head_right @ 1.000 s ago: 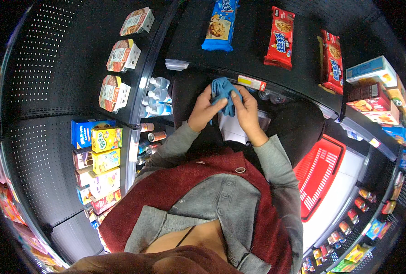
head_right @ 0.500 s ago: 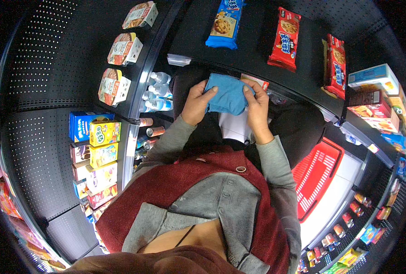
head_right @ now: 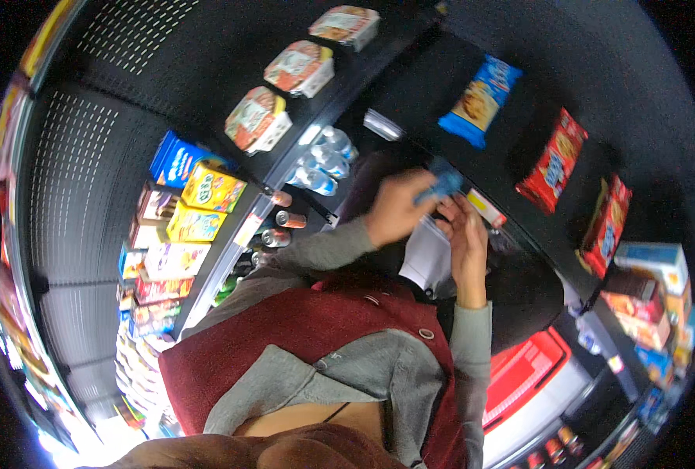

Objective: The person wipes a supermarket shelf with a blue cloth, then picks up and wipes several snack packages and instant noodle cups before placing them back on the shelf. They continue wiping the shelf and handling additional snack boxes, moving them into a red basket.

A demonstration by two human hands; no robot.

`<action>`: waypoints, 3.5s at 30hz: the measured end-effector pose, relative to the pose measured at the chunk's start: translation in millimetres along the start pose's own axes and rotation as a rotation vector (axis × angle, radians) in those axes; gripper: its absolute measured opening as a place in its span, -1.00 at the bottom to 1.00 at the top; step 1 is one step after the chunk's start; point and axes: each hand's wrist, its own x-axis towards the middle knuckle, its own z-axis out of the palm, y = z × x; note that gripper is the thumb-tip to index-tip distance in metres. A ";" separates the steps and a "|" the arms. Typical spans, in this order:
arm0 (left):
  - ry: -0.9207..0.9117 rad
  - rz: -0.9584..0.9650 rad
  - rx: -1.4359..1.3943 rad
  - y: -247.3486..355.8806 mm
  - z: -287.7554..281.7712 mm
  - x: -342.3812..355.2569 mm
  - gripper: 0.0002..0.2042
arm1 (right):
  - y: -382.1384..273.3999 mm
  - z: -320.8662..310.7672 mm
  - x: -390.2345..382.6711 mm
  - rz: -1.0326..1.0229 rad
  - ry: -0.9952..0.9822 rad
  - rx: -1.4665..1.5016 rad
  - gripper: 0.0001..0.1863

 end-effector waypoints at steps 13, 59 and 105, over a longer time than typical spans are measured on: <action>0.134 0.112 0.093 -16.7 -62.4 -52.4 -0.68 | 14.8 -26.7 0.1 0.256 0.547 0.249 -0.44; 1.077 -0.524 -0.545 -233.1 -257.9 -51.4 -0.44 | 48.8 -27.0 -9.1 0.292 0.497 0.136 -0.52; -0.059 -0.694 -1.538 -26.2 -58.8 -78.1 -0.58 | -56.3 98.1 1.4 -0.531 -0.193 -0.914 -0.20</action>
